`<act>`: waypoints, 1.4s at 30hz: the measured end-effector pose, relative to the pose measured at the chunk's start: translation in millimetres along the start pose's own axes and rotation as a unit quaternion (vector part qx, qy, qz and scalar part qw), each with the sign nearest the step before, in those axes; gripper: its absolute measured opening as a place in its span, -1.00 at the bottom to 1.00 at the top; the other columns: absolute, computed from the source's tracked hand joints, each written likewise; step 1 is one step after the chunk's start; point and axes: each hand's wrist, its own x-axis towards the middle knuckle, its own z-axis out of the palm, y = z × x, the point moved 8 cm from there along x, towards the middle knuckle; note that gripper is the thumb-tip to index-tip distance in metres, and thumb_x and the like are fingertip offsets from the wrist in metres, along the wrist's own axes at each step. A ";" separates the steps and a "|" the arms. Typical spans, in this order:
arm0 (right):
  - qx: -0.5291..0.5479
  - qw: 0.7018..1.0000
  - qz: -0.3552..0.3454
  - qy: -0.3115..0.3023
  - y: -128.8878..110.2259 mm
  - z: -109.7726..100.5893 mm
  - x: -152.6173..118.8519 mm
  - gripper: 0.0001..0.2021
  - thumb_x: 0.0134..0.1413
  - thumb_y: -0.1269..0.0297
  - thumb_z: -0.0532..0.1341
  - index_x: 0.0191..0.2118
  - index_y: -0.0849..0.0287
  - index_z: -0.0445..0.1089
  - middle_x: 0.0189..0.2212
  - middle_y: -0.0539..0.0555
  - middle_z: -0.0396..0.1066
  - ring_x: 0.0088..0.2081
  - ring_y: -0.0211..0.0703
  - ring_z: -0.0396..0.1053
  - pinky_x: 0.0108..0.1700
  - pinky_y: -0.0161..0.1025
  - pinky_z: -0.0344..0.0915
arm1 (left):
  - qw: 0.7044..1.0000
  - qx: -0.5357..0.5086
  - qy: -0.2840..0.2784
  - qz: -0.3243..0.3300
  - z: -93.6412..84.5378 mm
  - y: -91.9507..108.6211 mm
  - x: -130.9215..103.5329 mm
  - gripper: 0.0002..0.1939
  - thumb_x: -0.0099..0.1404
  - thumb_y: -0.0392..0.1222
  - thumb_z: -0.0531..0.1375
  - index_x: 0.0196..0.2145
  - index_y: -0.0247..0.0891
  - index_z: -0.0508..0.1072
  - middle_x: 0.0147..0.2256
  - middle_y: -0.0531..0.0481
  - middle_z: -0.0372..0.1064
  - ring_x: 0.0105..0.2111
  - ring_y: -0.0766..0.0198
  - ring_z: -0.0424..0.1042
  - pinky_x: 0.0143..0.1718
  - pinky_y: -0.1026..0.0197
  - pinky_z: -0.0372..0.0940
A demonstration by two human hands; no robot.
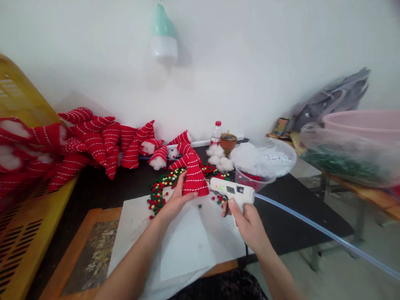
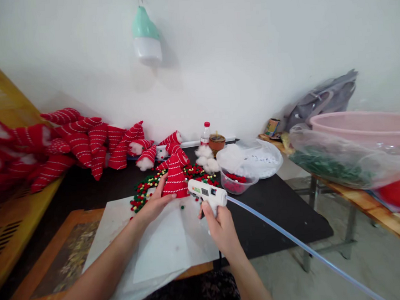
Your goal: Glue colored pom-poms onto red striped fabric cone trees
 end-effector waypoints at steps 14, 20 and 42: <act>-0.005 1.000 0.007 0.010 4.5 -0.7 -3.4 -0.47 0.35 -0.15 0.09 -0.43 0.18 0.48 -0.51 0.12 0.47 -0.35 -0.02 0.45 -0.27 -0.23 0.32 | 1.000 -0.012 0.025 -0.012 -1.1 0.2 -0.1 0.18 0.10 -0.09 0.46 0.48 0.04 -0.15 0.34 -0.17 0.23 0.22 -0.09 0.38 0.24 -0.04 0.28; -0.031 0.995 -0.017 0.098 4.2 -15.5 -2.5 -0.50 0.35 -0.11 0.11 -0.26 0.24 0.57 -0.38 0.17 0.54 -0.37 -0.07 0.43 -0.20 -0.21 0.37 | 1.000 -0.011 0.021 -0.002 -0.5 1.9 -0.2 0.15 0.08 -0.06 0.46 0.47 0.01 -0.09 0.36 -0.15 0.18 0.27 -0.09 0.32 0.29 -0.02 0.23; -0.158 0.973 -0.159 0.059 -19.4 22.3 -16.7 -0.52 0.44 -0.06 0.04 -0.20 0.20 0.57 -0.43 0.21 0.57 -0.37 0.04 0.54 -0.25 -0.17 0.43 | 0.939 0.312 0.053 0.132 16.8 25.8 -2.9 -0.10 0.10 -0.18 0.32 0.32 -0.29 0.04 0.27 -0.35 0.25 0.19 -0.16 0.39 0.23 -0.14 0.27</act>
